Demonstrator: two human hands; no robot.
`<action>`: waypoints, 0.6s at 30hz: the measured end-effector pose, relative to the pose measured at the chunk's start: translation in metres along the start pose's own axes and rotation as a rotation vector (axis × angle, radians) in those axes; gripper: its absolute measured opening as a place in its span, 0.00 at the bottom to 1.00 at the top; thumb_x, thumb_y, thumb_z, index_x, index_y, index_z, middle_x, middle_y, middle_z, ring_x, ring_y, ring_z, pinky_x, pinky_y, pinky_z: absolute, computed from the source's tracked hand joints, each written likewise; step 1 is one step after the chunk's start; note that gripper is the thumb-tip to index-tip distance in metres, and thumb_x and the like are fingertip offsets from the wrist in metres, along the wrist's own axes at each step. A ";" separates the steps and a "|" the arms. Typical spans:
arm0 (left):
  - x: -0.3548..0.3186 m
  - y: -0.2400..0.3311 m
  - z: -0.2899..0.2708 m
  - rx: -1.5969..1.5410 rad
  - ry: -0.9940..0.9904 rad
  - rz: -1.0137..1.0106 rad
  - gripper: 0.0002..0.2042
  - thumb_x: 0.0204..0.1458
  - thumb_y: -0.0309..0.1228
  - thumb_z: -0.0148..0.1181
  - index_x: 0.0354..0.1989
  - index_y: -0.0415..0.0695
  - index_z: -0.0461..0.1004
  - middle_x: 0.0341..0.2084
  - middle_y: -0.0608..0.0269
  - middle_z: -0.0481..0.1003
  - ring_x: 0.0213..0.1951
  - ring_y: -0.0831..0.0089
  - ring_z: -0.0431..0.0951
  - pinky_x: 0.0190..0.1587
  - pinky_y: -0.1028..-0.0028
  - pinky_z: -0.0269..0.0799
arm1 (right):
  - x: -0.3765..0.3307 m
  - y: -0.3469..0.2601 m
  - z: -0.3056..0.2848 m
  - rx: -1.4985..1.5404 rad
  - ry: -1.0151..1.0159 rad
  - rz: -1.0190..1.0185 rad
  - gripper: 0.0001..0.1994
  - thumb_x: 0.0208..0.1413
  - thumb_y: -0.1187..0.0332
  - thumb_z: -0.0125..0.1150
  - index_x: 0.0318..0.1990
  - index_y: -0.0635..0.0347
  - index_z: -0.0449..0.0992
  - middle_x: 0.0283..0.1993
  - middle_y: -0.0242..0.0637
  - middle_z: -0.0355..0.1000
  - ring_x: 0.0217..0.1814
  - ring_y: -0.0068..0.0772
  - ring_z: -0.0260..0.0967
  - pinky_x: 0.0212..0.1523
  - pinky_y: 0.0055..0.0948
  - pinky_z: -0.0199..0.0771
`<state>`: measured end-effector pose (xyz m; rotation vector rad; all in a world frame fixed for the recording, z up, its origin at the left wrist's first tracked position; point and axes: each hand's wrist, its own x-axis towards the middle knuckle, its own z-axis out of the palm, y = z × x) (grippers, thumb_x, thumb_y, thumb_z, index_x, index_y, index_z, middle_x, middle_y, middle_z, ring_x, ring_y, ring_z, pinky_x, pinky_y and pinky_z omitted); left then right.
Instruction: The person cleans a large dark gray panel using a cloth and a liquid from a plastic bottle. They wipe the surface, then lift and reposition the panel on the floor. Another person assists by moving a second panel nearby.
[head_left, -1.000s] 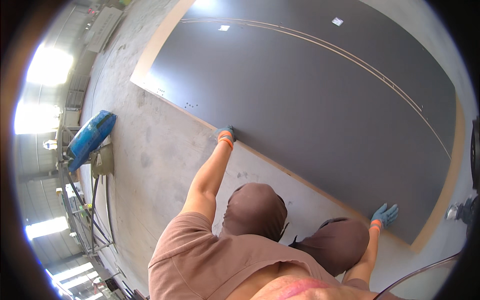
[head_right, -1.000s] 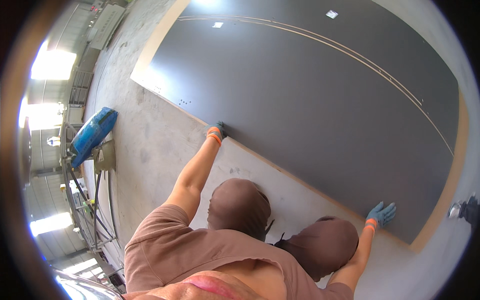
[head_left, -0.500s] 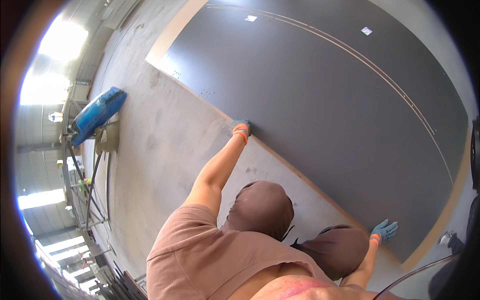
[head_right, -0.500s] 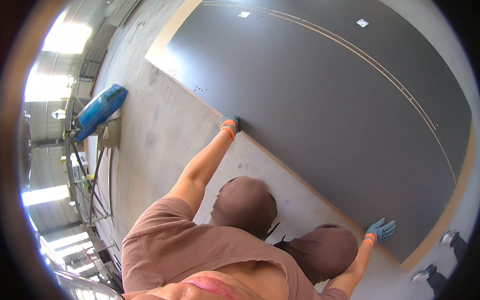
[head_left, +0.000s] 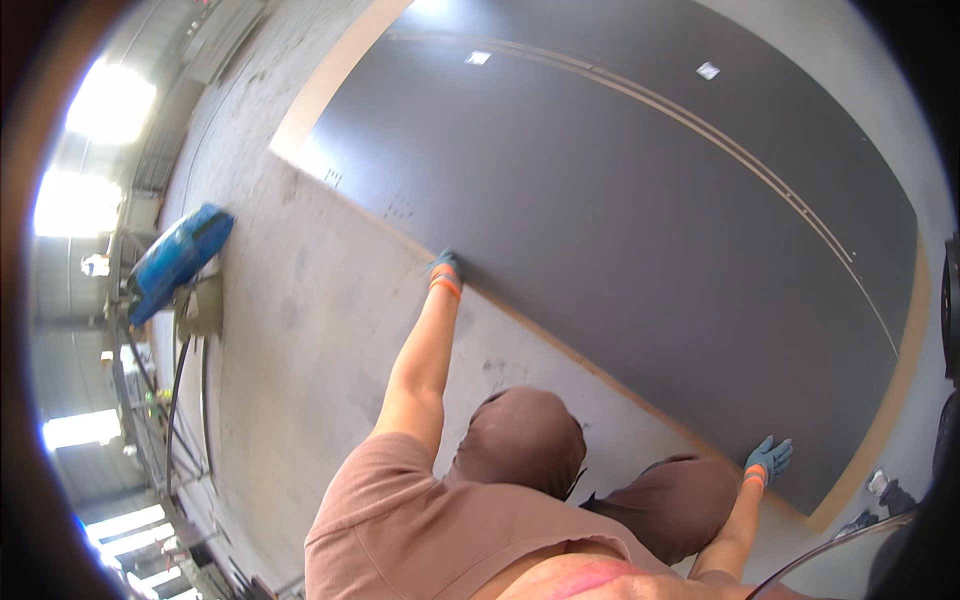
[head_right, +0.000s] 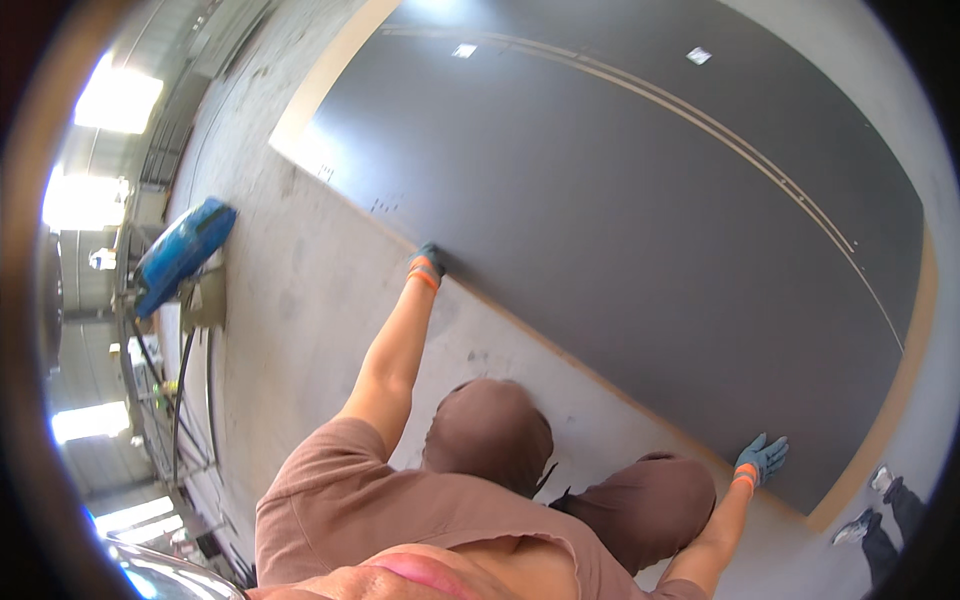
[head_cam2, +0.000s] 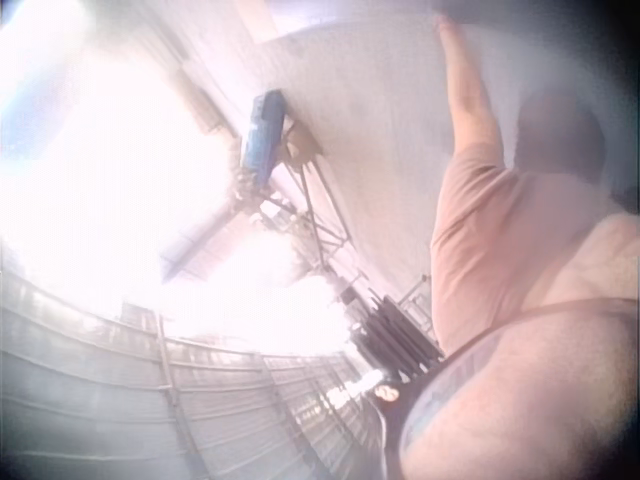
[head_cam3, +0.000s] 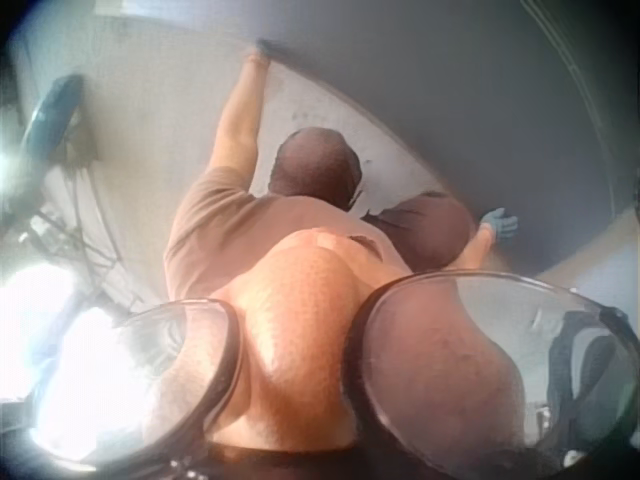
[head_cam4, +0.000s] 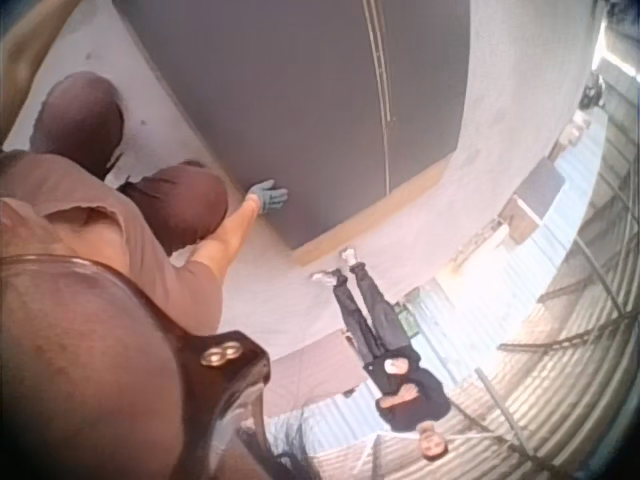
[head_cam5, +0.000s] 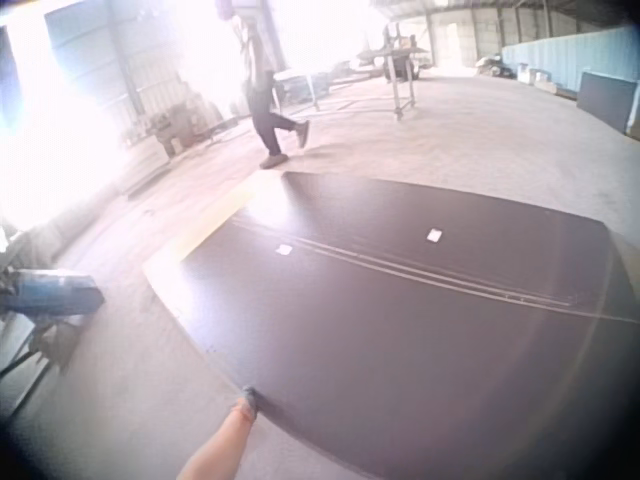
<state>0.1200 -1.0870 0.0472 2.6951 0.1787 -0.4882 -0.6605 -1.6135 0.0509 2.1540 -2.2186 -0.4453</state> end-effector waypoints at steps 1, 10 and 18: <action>0.004 0.023 0.029 -0.820 0.176 -0.363 0.22 0.52 0.42 0.57 0.44 0.33 0.80 0.43 0.47 0.80 0.42 0.61 0.78 0.49 0.61 0.74 | 0.002 0.010 -0.001 0.000 0.005 0.043 0.36 0.67 0.38 0.38 0.76 0.45 0.49 0.79 0.39 0.47 0.79 0.49 0.45 0.75 0.48 0.49; -0.009 0.043 0.024 -0.545 0.154 -0.415 0.18 0.54 0.39 0.54 0.45 0.41 0.81 0.45 0.47 0.80 0.44 0.56 0.81 0.46 0.60 0.73 | 0.009 0.009 -0.007 -0.012 -0.032 0.162 0.36 0.66 0.38 0.38 0.77 0.42 0.46 0.80 0.36 0.43 0.80 0.50 0.42 0.75 0.49 0.47; -0.013 0.039 0.030 -0.551 0.197 -0.448 0.22 0.52 0.42 0.56 0.47 0.36 0.79 0.49 0.41 0.78 0.50 0.47 0.79 0.53 0.56 0.72 | 0.009 0.009 -0.007 -0.035 -0.048 0.179 0.36 0.66 0.37 0.39 0.77 0.40 0.46 0.81 0.34 0.43 0.80 0.49 0.42 0.75 0.51 0.47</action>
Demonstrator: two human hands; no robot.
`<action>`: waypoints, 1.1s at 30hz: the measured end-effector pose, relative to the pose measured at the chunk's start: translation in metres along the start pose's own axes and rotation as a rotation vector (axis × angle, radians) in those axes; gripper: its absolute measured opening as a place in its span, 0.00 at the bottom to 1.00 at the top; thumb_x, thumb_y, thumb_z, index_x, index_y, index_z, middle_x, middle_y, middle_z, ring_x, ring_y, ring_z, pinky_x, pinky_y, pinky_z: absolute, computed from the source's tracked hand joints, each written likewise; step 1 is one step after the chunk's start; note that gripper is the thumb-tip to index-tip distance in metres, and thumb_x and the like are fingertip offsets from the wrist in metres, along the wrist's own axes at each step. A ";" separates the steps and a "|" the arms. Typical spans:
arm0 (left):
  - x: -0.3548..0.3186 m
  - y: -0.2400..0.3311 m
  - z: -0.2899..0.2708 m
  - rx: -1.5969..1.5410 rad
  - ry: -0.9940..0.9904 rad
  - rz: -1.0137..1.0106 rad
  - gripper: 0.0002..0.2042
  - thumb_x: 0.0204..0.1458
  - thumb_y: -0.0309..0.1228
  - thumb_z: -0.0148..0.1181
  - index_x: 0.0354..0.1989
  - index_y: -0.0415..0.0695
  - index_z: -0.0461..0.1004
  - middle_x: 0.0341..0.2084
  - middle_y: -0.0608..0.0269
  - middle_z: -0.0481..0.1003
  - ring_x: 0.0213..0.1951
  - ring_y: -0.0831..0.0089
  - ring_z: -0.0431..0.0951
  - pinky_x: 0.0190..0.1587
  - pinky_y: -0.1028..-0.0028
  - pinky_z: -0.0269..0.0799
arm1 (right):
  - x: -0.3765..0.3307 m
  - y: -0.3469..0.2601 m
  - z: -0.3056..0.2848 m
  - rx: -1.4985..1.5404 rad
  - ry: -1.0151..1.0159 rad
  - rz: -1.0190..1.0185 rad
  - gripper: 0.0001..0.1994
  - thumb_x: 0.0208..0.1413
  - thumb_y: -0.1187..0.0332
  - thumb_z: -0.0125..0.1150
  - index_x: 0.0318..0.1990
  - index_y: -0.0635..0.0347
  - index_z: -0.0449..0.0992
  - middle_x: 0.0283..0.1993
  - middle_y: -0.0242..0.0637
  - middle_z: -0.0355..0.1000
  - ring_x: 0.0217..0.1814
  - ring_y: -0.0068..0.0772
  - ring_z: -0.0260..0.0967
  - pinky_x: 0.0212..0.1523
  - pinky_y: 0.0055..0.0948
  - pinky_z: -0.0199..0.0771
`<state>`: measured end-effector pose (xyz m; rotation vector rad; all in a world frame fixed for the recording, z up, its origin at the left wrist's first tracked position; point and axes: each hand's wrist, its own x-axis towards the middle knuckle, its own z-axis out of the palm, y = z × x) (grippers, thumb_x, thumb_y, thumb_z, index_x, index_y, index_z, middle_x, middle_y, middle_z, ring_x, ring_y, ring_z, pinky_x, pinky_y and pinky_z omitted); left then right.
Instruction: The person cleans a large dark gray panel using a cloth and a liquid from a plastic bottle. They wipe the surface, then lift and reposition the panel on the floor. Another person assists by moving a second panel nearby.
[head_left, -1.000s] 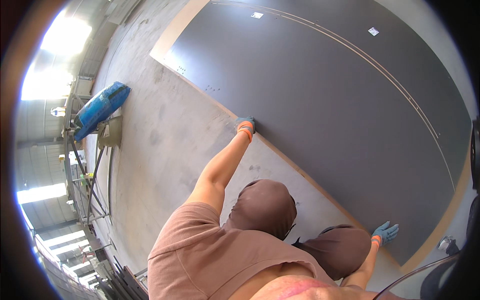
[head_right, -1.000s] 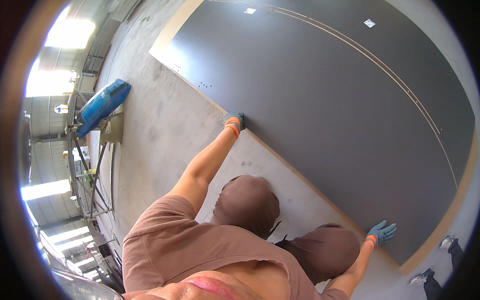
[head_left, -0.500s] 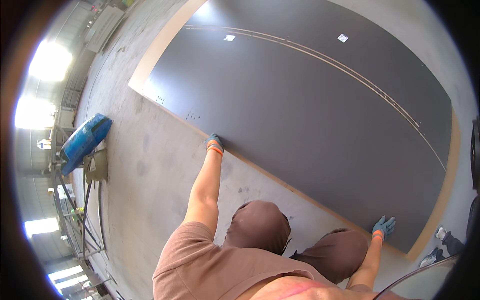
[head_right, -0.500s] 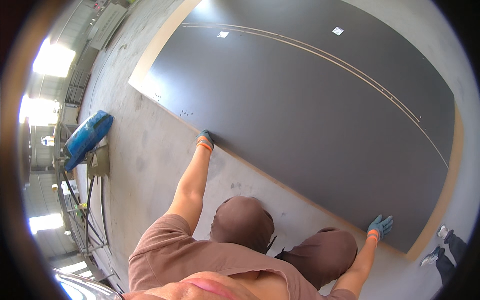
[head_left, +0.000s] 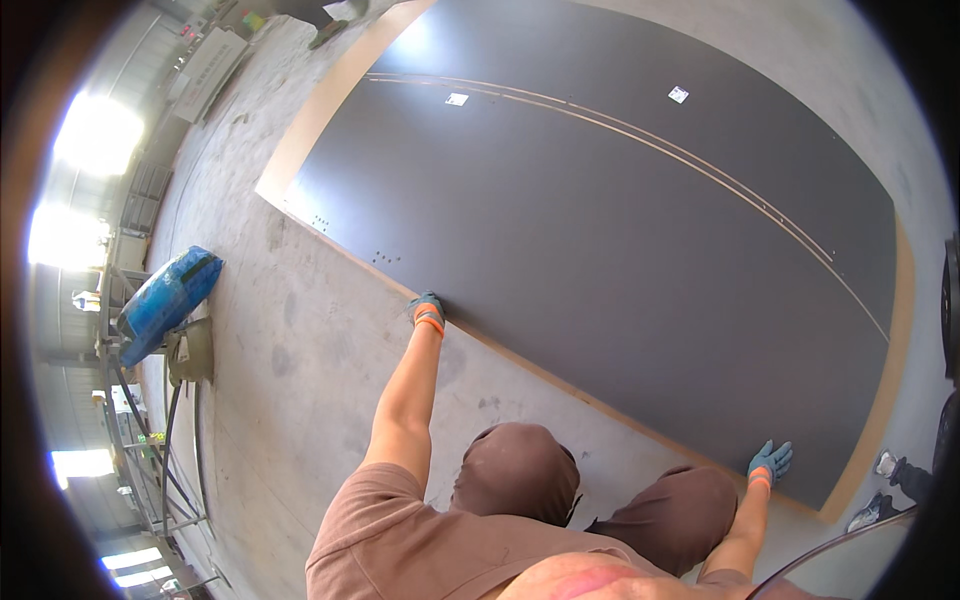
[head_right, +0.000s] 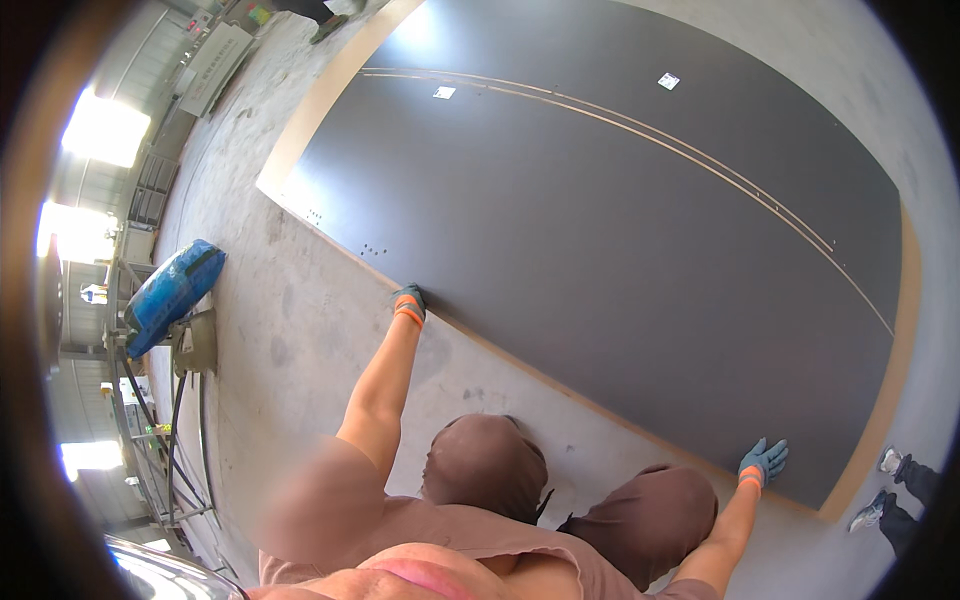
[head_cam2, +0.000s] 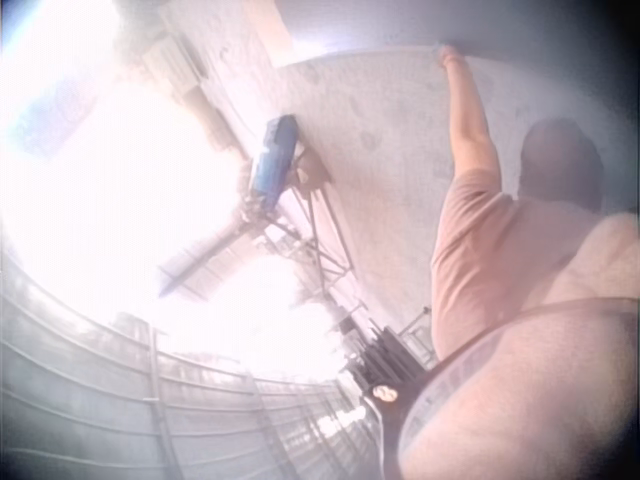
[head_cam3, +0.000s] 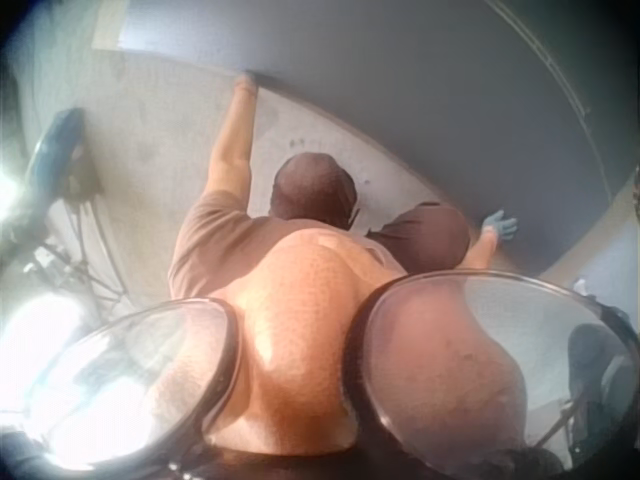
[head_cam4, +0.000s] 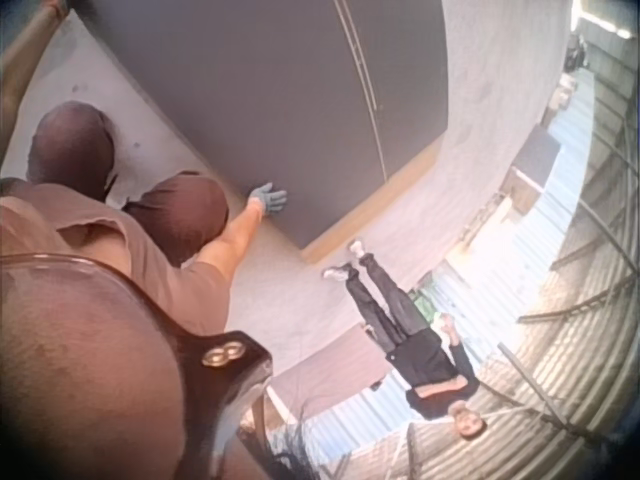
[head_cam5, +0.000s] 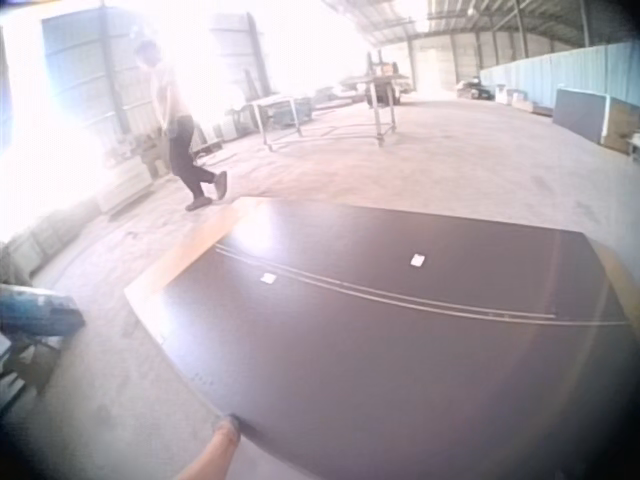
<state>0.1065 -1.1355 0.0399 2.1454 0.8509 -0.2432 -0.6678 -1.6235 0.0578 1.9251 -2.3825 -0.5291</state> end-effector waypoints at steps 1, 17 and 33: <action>0.000 0.002 -0.005 0.017 -0.017 0.004 0.23 0.52 0.42 0.56 0.48 0.36 0.79 0.50 0.41 0.78 0.50 0.47 0.79 0.53 0.56 0.72 | -0.002 -0.003 0.001 -0.001 -0.014 0.014 0.36 0.66 0.37 0.39 0.77 0.40 0.46 0.81 0.34 0.42 0.80 0.50 0.41 0.75 0.51 0.46; -0.166 0.049 0.010 0.699 0.136 0.870 0.46 0.52 0.59 0.62 0.73 0.45 0.54 0.75 0.49 0.50 0.75 0.50 0.46 0.72 0.58 0.49 | -0.067 0.061 -0.046 0.391 -0.126 -0.199 0.37 0.62 0.45 0.53 0.73 0.56 0.55 0.79 0.47 0.46 0.81 0.49 0.40 0.78 0.42 0.43; -0.614 -0.037 0.133 0.967 -1.199 2.421 0.34 0.50 0.44 0.67 0.64 0.40 0.65 0.68 0.43 0.59 0.69 0.41 0.57 0.67 0.51 0.58 | 0.011 0.145 0.014 0.831 0.478 0.371 0.31 0.57 0.48 0.60 0.64 0.54 0.68 0.69 0.47 0.63 0.73 0.56 0.55 0.70 0.49 0.59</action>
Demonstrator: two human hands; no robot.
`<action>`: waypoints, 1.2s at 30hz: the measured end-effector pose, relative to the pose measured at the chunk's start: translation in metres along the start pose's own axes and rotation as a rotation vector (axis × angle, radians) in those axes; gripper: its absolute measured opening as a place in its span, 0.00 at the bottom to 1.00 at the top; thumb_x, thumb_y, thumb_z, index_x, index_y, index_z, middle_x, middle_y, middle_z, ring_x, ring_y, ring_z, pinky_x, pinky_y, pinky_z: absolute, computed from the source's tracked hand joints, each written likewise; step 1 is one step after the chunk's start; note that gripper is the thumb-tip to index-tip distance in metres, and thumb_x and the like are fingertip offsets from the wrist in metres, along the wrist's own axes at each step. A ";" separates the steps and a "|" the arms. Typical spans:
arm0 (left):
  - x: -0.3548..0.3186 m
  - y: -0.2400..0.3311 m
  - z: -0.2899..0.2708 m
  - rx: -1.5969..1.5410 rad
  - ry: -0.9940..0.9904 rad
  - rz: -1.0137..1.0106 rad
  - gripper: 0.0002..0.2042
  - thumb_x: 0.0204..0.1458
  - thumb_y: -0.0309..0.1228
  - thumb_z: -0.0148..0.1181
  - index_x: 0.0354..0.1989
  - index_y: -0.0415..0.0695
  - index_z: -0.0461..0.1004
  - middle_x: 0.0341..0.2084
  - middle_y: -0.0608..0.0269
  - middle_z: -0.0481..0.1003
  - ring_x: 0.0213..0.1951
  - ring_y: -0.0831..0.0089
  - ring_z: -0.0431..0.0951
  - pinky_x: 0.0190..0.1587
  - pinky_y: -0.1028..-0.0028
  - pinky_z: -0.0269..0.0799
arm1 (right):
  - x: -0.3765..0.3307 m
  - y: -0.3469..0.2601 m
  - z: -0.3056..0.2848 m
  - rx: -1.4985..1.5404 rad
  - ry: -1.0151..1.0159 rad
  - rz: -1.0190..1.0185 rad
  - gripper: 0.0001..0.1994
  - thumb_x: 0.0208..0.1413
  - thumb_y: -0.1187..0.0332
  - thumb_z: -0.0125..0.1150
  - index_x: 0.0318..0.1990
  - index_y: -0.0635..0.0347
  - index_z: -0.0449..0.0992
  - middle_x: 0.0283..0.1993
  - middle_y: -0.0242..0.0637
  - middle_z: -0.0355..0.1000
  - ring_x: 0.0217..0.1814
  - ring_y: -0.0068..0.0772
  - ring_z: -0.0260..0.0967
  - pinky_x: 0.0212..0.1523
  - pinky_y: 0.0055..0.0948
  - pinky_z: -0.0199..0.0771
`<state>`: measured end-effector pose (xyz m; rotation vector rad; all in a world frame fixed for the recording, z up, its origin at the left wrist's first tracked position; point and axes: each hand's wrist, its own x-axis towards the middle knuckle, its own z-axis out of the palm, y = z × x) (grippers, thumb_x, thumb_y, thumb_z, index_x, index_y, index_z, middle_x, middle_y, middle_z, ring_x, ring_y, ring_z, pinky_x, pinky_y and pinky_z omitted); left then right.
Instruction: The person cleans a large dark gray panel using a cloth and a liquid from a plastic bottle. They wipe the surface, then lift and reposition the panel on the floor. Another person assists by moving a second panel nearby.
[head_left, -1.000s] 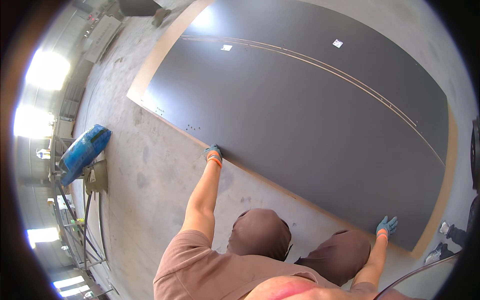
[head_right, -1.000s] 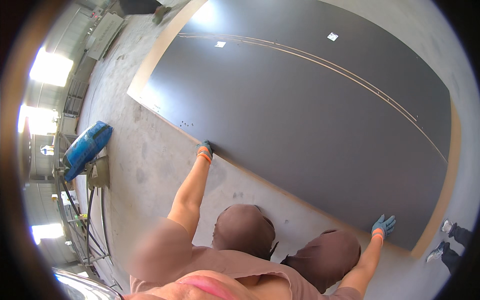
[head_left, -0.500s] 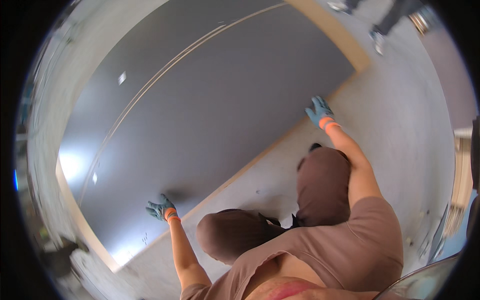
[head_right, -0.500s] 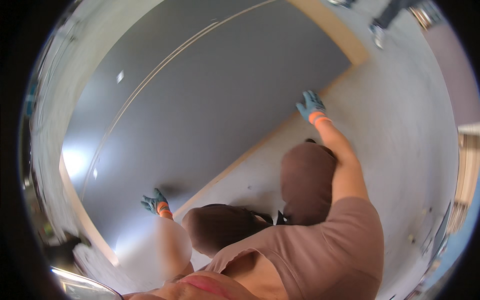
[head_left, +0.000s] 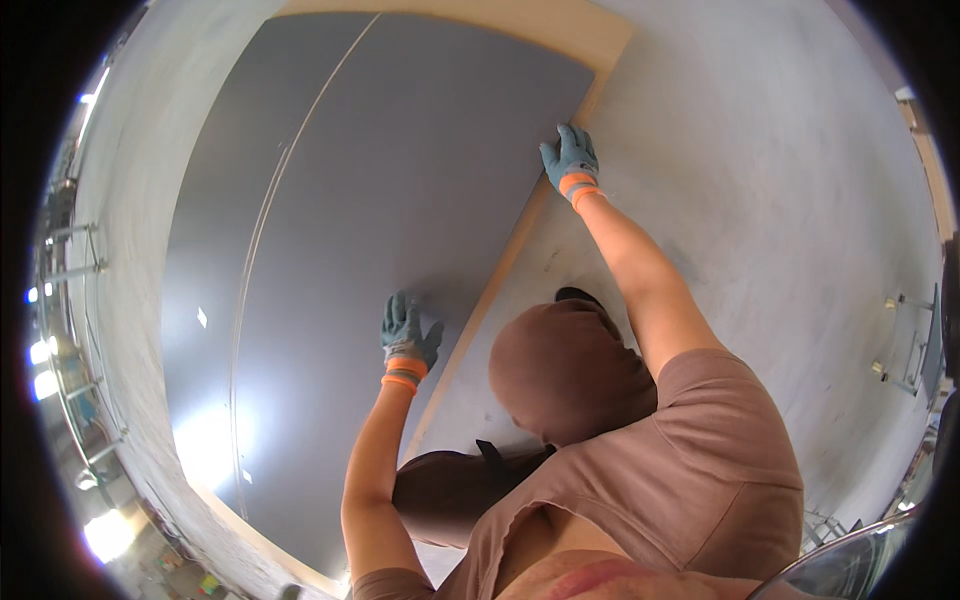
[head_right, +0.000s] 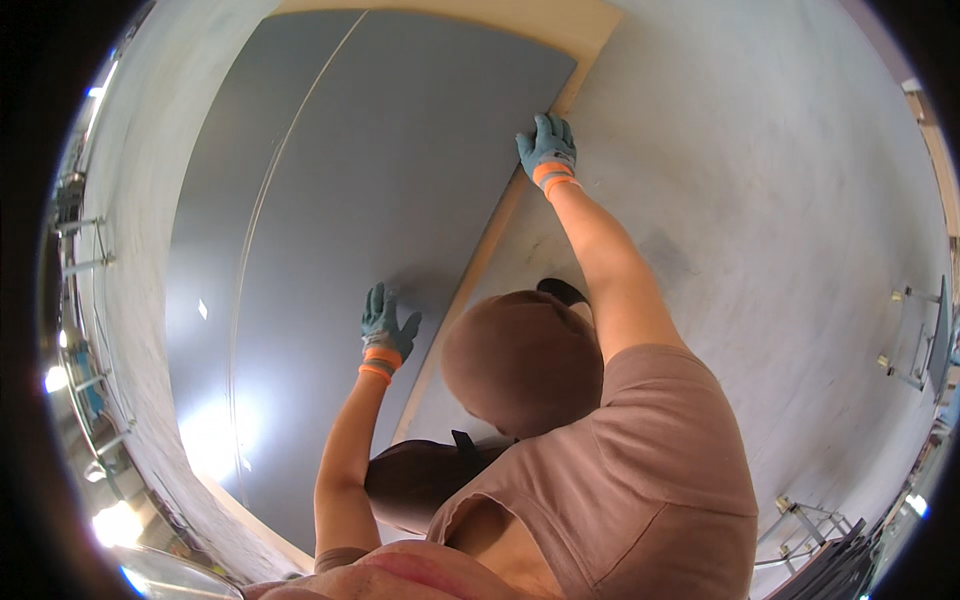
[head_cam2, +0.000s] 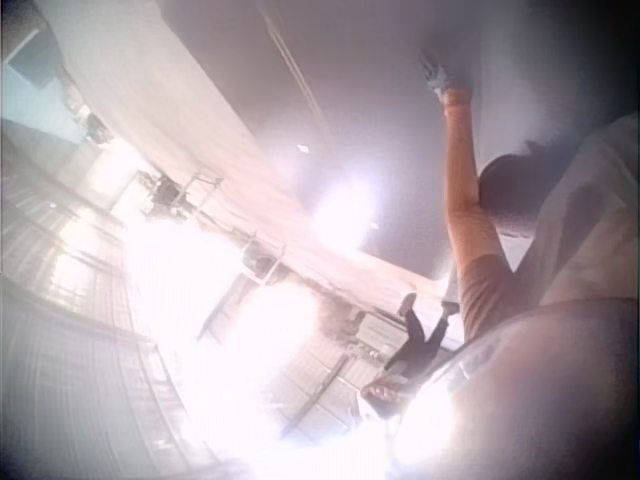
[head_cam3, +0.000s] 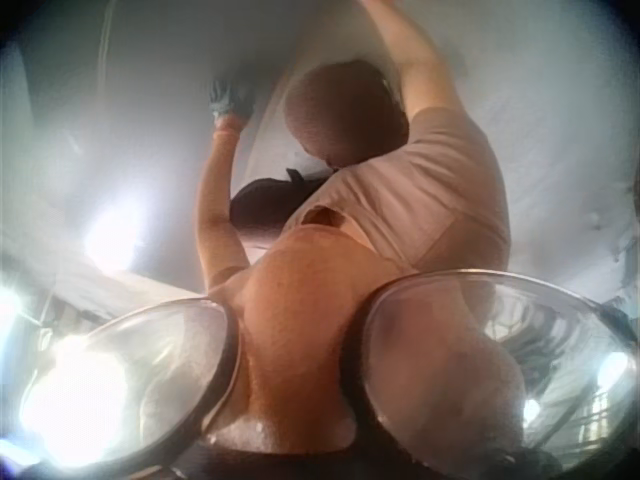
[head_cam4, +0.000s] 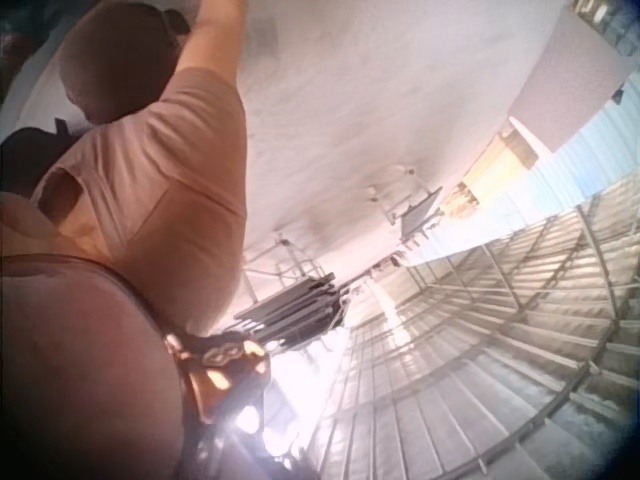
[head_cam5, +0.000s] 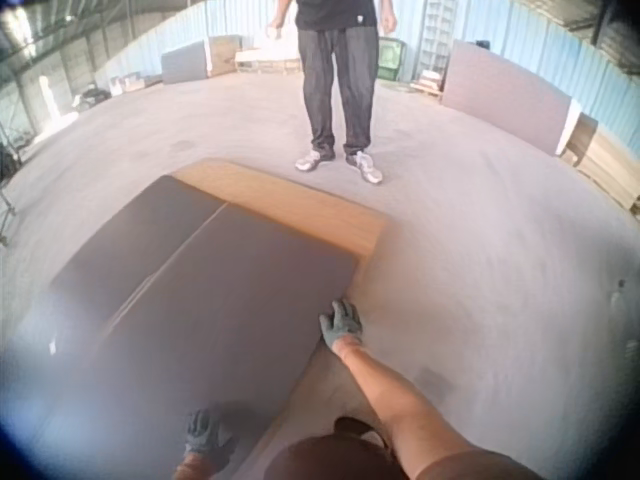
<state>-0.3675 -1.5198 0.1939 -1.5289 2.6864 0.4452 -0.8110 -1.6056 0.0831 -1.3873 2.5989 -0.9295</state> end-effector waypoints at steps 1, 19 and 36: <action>0.011 0.011 -0.002 -0.011 -0.032 0.016 0.35 0.51 0.45 0.67 0.65 0.41 0.65 0.68 0.42 0.59 0.69 0.41 0.56 0.68 0.52 0.57 | 0.004 -0.002 0.003 0.001 0.012 0.022 0.32 0.57 0.48 0.61 0.64 0.55 0.67 0.69 0.47 0.63 0.73 0.57 0.55 0.70 0.50 0.60; 0.111 0.112 0.054 0.192 0.176 0.081 0.47 0.41 0.48 0.73 0.67 0.34 0.59 0.68 0.40 0.57 0.68 0.36 0.54 0.65 0.35 0.48 | 0.182 0.073 -0.010 0.119 -0.258 0.270 0.25 0.57 0.44 0.61 0.50 0.55 0.80 0.52 0.35 0.79 0.58 0.42 0.73 0.60 0.37 0.72; 0.113 0.106 0.050 0.136 0.242 0.177 0.41 0.48 0.43 0.68 0.66 0.35 0.58 0.67 0.37 0.59 0.66 0.33 0.58 0.67 0.37 0.50 | 0.183 0.060 -0.011 0.230 -0.285 0.331 0.22 0.60 0.49 0.59 0.51 0.57 0.80 0.51 0.38 0.80 0.55 0.44 0.76 0.58 0.37 0.73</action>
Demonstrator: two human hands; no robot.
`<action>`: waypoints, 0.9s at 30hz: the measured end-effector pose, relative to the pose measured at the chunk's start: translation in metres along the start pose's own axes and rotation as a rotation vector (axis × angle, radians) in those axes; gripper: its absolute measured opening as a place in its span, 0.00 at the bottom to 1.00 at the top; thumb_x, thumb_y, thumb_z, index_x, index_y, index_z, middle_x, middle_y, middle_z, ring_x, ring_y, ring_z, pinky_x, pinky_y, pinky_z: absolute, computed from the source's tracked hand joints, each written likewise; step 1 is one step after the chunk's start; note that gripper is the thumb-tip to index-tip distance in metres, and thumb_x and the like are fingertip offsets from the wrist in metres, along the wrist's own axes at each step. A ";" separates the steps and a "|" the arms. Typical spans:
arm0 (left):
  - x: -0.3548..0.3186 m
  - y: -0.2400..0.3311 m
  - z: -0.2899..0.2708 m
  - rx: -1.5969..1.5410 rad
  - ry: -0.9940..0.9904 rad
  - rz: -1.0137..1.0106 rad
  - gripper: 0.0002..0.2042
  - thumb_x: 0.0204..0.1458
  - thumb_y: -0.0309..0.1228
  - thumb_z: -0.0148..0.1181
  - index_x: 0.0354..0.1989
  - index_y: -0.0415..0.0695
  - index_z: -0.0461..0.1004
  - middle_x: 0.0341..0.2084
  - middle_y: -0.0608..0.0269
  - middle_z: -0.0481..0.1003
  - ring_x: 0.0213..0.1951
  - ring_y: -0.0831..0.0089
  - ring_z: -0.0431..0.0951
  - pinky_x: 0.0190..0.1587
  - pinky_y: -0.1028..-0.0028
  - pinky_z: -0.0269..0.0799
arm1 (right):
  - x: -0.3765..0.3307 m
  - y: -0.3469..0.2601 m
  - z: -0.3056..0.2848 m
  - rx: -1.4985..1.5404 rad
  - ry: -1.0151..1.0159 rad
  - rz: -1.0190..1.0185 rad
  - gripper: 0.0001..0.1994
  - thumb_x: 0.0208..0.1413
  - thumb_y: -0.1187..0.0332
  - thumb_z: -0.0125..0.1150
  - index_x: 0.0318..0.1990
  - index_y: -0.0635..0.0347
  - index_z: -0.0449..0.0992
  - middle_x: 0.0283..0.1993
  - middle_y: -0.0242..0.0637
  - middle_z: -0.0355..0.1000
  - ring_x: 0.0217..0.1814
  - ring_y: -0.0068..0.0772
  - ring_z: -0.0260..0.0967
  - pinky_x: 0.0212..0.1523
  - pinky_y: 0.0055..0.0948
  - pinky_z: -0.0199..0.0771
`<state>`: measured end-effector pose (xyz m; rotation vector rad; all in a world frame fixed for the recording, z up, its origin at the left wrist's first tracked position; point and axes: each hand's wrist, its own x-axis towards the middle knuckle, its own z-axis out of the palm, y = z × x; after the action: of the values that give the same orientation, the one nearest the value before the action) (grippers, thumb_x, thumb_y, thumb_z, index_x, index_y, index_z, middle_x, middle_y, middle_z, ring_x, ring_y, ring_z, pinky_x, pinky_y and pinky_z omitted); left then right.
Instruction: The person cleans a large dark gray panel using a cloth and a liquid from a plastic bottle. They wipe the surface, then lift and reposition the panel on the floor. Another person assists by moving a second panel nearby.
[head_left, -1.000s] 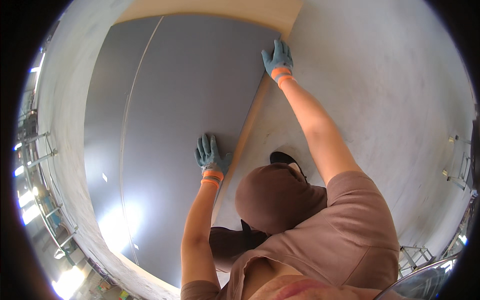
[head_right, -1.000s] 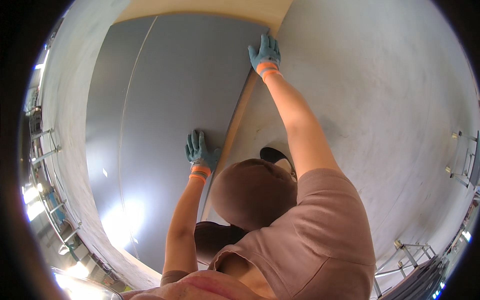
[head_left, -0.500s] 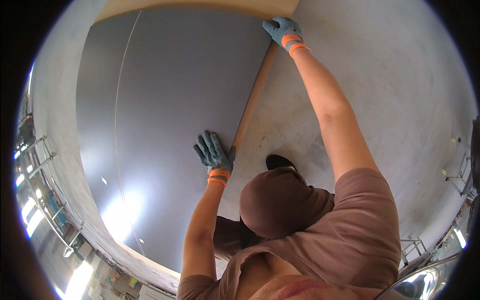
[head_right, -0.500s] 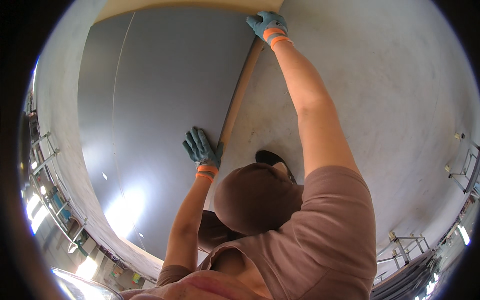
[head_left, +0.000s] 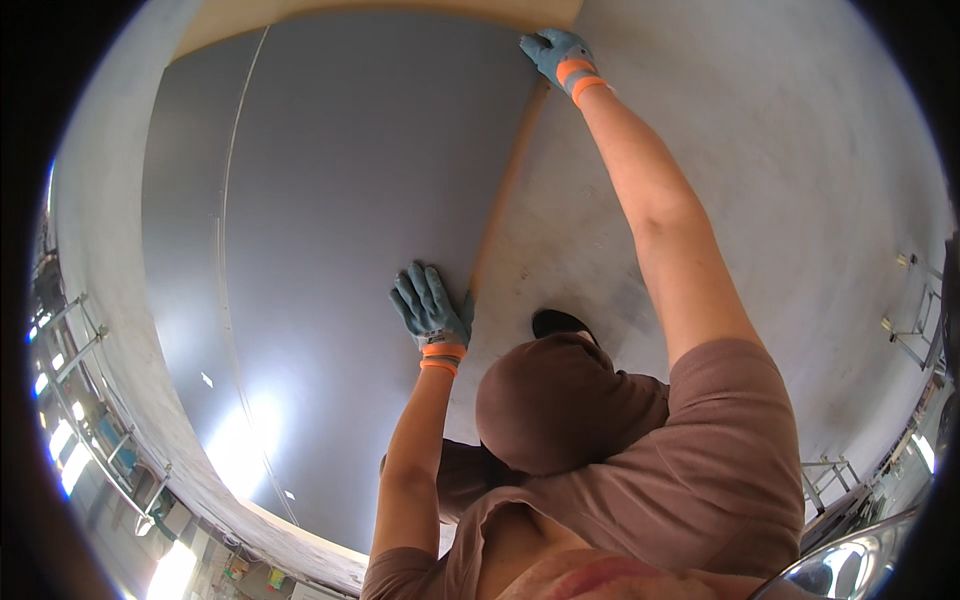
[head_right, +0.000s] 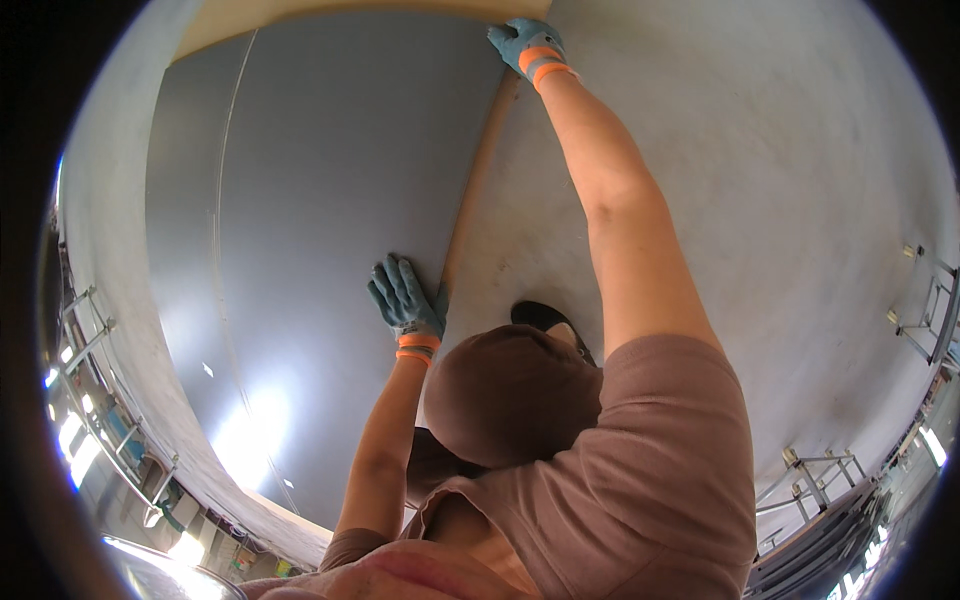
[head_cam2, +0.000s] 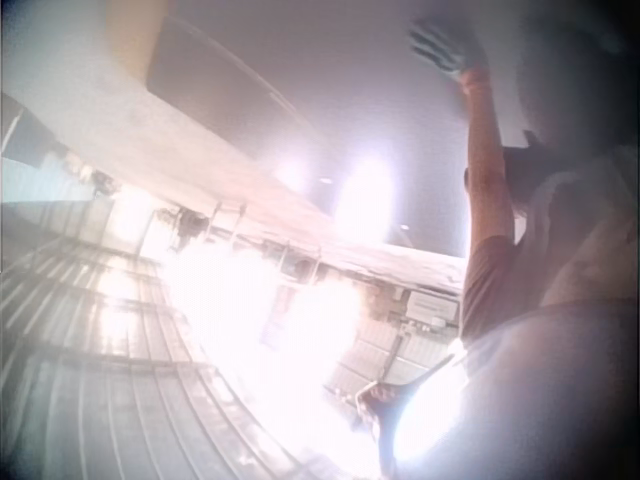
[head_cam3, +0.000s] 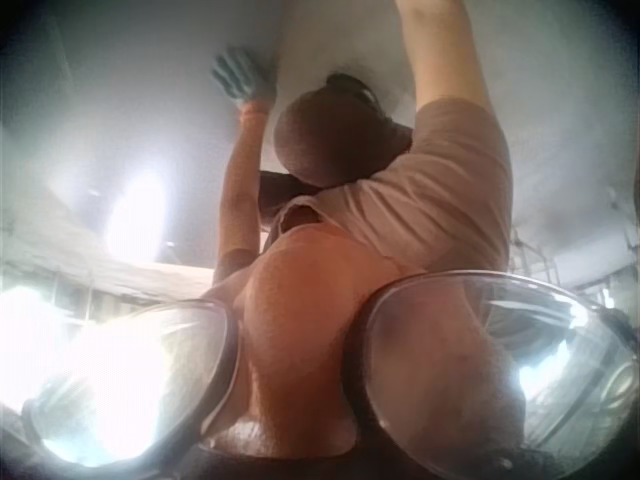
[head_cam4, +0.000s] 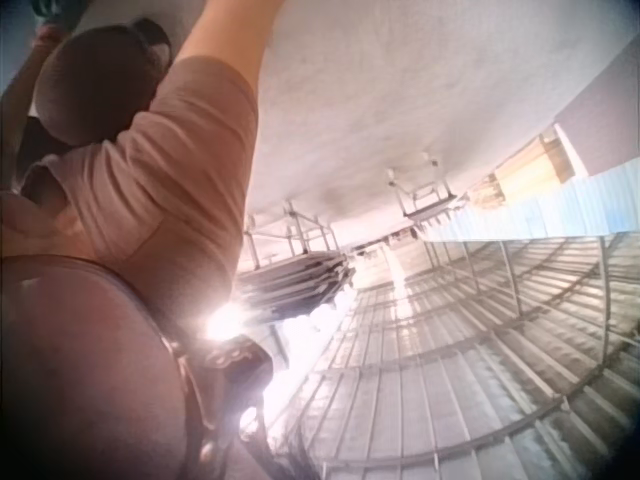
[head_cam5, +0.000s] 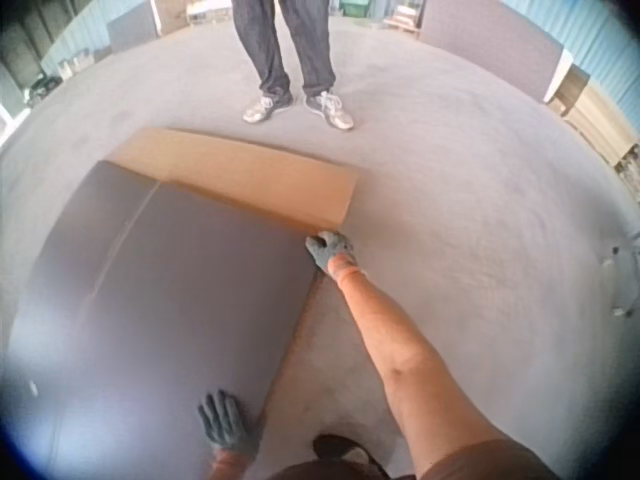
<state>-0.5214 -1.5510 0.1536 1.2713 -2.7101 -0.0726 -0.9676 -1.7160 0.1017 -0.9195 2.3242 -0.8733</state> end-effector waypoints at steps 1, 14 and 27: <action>-0.001 -0.001 0.002 0.001 0.001 0.005 0.41 0.48 0.43 0.69 0.66 0.34 0.58 0.67 0.37 0.59 0.66 0.33 0.58 0.67 0.37 0.50 | -0.001 -0.001 -0.002 -0.007 -0.008 0.016 0.24 0.59 0.47 0.59 0.52 0.56 0.80 0.52 0.39 0.79 0.56 0.45 0.75 0.58 0.38 0.73; -0.002 -0.003 0.001 0.011 -0.005 -0.033 0.41 0.45 0.45 0.70 0.66 0.37 0.61 0.67 0.43 0.59 0.66 0.35 0.57 0.67 0.37 0.51 | 0.004 0.002 -0.003 0.046 -0.031 -0.023 0.23 0.57 0.46 0.60 0.48 0.55 0.82 0.51 0.39 0.80 0.55 0.47 0.76 0.57 0.39 0.74; -0.004 -0.005 0.004 0.044 -0.012 -0.022 0.43 0.43 0.43 0.71 0.66 0.37 0.58 0.67 0.43 0.59 0.65 0.33 0.57 0.65 0.36 0.52 | 0.020 0.018 0.017 0.173 -0.090 -0.021 0.19 0.57 0.52 0.64 0.46 0.56 0.83 0.49 0.37 0.81 0.53 0.41 0.78 0.56 0.35 0.74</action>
<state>-0.5155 -1.5510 0.1492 1.3177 -2.7225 -0.0226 -0.9770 -1.7264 0.0729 -0.8923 2.1291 -1.0035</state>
